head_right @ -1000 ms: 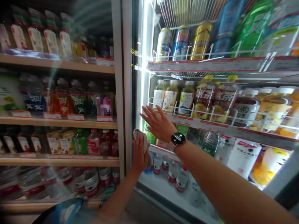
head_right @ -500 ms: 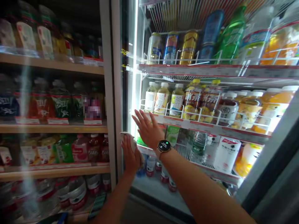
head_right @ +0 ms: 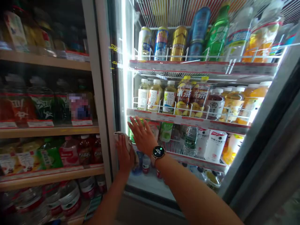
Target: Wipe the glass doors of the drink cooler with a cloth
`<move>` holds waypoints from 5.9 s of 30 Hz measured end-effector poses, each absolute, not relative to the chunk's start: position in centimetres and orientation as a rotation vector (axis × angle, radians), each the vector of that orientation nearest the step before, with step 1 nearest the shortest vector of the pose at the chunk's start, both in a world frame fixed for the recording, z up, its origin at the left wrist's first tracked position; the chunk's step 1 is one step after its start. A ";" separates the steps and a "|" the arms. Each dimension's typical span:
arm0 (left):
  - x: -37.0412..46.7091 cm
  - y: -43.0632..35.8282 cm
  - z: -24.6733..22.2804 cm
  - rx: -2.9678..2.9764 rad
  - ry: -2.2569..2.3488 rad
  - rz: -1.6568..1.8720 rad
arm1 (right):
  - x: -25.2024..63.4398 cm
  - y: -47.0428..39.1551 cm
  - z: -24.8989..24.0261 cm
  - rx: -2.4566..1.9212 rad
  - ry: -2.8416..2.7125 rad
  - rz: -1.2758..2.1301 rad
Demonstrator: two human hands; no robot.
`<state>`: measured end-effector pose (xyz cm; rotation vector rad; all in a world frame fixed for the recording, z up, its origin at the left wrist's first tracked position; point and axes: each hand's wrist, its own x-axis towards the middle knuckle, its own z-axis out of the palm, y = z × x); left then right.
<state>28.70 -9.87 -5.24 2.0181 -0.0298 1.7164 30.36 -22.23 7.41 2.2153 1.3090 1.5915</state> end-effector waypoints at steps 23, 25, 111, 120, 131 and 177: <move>28.0 -10.7 -9.8 2.035 -0.034 1.655 | 30.4 -22.6 5.7 2.258 1.369 1.646; 28.2 -11.5 -11.4 2.183 -0.283 1.690 | 30.4 -22.5 5.8 2.256 1.365 1.645; 28.9 -12.7 -10.0 2.146 -0.286 1.877 | 29.9 -25.5 -0.4 2.206 1.220 1.784; 28.4 -8.9 -8.4 2.306 -0.350 1.911 | 28.1 -28.1 0.1 2.408 1.163 1.776; 28.8 -14.3 -6.3 2.181 -0.421 1.898 | 29.8 -30.7 -4.9 2.386 0.879 1.989; 28.6 -8.6 -7.7 2.073 0.106 1.746 | 29.4 -30.9 -4.3 2.402 0.838 1.957</move>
